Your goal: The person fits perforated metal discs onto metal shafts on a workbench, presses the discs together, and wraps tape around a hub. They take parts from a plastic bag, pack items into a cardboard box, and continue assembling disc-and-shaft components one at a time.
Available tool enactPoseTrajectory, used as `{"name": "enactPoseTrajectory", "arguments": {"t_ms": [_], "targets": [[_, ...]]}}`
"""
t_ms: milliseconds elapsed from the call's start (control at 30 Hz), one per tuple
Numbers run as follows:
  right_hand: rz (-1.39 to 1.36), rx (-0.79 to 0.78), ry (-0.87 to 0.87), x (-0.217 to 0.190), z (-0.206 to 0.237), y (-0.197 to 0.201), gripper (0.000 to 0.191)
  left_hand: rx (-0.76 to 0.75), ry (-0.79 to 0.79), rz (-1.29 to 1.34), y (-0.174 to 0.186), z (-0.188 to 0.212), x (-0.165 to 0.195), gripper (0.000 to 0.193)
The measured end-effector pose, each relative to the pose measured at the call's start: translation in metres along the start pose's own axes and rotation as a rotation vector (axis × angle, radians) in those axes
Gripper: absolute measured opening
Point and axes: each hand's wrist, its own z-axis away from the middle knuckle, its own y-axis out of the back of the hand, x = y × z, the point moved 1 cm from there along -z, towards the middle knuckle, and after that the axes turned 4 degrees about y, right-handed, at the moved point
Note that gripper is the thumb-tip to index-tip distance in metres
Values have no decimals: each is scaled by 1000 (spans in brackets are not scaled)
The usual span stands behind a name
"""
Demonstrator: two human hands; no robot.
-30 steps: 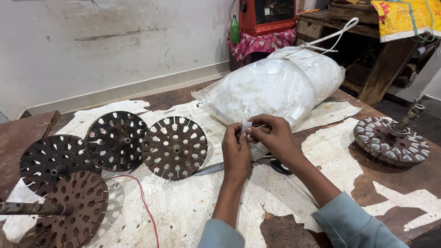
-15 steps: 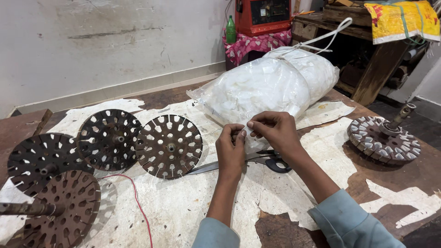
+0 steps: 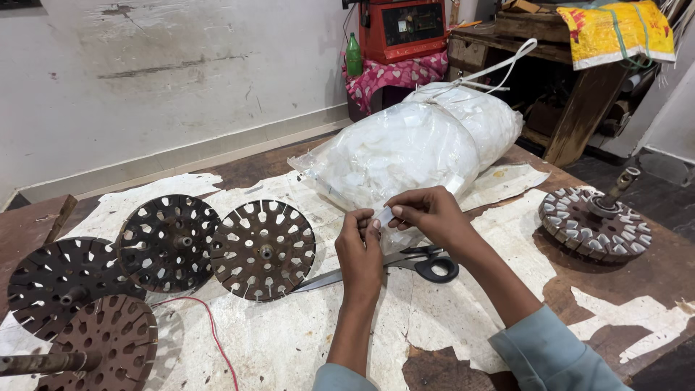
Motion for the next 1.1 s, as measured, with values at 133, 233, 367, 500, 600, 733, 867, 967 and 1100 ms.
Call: {"name": "enactPoseTrajectory", "arguments": {"t_ms": [133, 233, 367, 500, 600, 733, 867, 967, 1100], "targets": [[176, 28, -19, -6, -1, 3, 23, -8, 45, -15, -1, 0, 1, 17], [284, 80, -89, -6, -3, 4, 23, 5, -136, -96, -2, 1, 1, 15], [269, 40, -54, 2, -6, 4, 23, -1, -86, -100, -2, 1, -5, 14], [231, -15, -32, 14, -12, 5, 23, 26, -56, -63, -2, -3, -8, 13], [195, -47, -40, 20, -15, 5, 23, 17, 10, 1, -2, -5, -8, 14], [222, -37, -41, 18, -15, 2, 22, -30, 55, 51, -1, -5, -6, 19], [291, -29, -44, 9, -11, -5, 21, -25, 226, 164, 2, -9, -5, 22], [354, -4, -5, 2, -9, -10, 21, -26, 333, 332, 6, -13, -7, 21], [313, -8, -16, 2, -10, -11, 22, -43, 341, 434, 8, -16, -12, 19]]}}
